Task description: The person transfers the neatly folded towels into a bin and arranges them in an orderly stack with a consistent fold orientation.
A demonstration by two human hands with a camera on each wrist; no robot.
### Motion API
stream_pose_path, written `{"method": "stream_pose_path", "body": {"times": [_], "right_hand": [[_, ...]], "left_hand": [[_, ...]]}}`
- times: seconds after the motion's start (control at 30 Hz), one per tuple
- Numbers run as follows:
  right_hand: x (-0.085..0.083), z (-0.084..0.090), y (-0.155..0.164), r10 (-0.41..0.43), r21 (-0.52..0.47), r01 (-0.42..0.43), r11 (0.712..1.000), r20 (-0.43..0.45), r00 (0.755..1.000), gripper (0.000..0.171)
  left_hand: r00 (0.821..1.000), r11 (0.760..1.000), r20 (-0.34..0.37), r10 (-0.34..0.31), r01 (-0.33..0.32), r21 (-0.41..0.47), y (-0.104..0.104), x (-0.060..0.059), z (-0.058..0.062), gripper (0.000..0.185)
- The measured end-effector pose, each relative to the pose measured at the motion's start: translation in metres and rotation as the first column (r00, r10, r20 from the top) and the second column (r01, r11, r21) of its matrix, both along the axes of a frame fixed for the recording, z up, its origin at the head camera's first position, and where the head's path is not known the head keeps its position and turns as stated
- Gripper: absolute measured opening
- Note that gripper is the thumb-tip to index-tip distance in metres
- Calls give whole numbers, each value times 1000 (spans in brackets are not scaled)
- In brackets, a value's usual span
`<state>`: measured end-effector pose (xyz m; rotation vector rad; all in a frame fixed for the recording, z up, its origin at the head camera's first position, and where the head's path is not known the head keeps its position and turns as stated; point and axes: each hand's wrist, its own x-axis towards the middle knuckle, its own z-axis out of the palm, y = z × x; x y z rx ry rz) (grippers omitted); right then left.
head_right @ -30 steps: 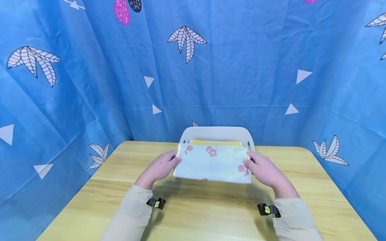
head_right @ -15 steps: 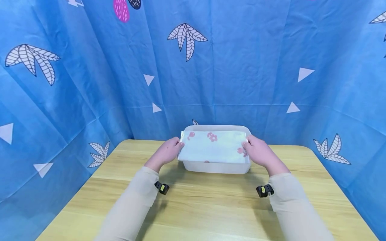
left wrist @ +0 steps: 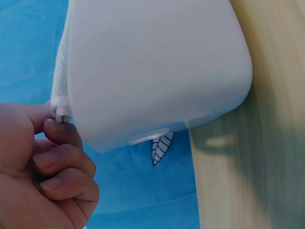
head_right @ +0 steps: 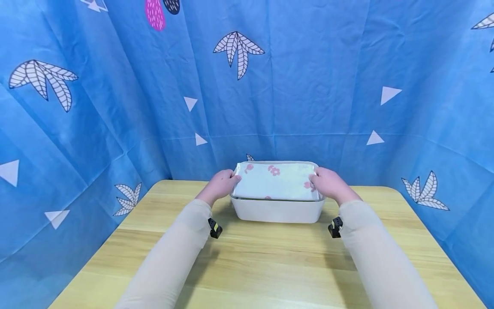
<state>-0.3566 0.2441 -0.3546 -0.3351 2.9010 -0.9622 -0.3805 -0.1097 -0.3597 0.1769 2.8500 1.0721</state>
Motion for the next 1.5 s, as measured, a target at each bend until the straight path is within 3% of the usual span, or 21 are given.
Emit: {"method": "stream_pose_path", "body": {"times": [0.27, 0.53, 0.83, 1.07, 1.3, 1.5], "right_hand": [[-11, -5, -1, -16, 49, 16, 999, 10, 1000, 31], [-12, -9, -3, -23, 94, 22, 995, 10, 1000, 32], [-12, -6, -8, -31, 105, 28, 994, 28, 999, 32], [-14, -5, -8, -88, 87, 88, 992, -1, 996, 33], [-12, -11, -6, -97, 109, 96, 989, -3, 995, 30], [-12, -14, -6, -99, 113, 102, 988, -30, 995, 28]], "left_hand": [[999, 999, 25, 41, -40, -20, 8, -10, -7, 34], [996, 998, 58, 68, -68, -13, 11, -7, -9, 33], [996, 996, 27, 90, -89, -30, 13, -7, -9, 34], [992, 990, -11, 126, -126, -61, 14, -9, -5, 25], [989, 989, 28, 143, -142, -48, 15, -6, -11, 22], [993, 992, 1, 120, -120, -41, 15, -5, -12, 22]]}}
